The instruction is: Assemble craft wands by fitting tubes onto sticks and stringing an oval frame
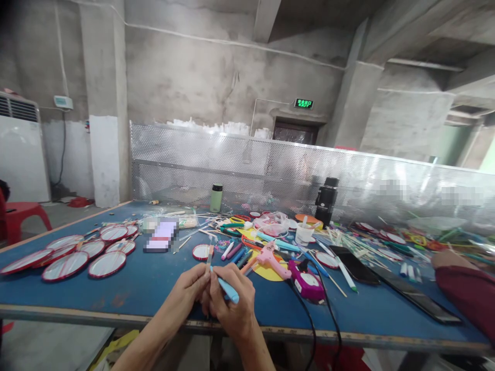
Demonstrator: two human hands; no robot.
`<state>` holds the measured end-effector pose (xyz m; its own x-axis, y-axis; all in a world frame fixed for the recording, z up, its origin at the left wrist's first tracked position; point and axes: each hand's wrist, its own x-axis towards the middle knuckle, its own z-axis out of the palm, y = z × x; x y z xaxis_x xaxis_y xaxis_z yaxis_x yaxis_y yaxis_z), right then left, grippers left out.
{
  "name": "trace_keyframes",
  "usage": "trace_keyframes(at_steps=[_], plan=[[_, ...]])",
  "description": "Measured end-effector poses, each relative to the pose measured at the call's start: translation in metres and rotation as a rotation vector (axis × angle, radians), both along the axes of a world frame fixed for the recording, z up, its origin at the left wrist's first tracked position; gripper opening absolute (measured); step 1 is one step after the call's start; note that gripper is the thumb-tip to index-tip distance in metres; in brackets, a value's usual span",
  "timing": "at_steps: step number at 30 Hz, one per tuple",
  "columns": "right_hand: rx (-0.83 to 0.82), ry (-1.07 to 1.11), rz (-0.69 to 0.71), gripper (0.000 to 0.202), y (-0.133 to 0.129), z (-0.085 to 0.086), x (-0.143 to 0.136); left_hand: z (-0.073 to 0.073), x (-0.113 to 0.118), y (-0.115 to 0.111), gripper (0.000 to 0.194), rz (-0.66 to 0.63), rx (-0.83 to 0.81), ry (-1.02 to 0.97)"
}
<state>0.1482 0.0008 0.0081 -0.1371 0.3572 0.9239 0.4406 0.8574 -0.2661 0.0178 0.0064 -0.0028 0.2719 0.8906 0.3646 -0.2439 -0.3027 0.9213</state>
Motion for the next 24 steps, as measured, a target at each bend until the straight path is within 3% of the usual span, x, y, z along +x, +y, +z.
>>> trace_keyframes(at_steps=[5,24], plan=[[-0.009,0.01,-0.041,0.012,0.0001,-0.0017,0.001,-0.003,-0.0004,0.0021,0.031,-0.003,0.004,0.01],[-0.024,-0.012,0.007,0.013,0.0009,-0.001,0.0022,0.0018,-0.0009,-0.0005,0.033,0.008,0.018,-0.007]])
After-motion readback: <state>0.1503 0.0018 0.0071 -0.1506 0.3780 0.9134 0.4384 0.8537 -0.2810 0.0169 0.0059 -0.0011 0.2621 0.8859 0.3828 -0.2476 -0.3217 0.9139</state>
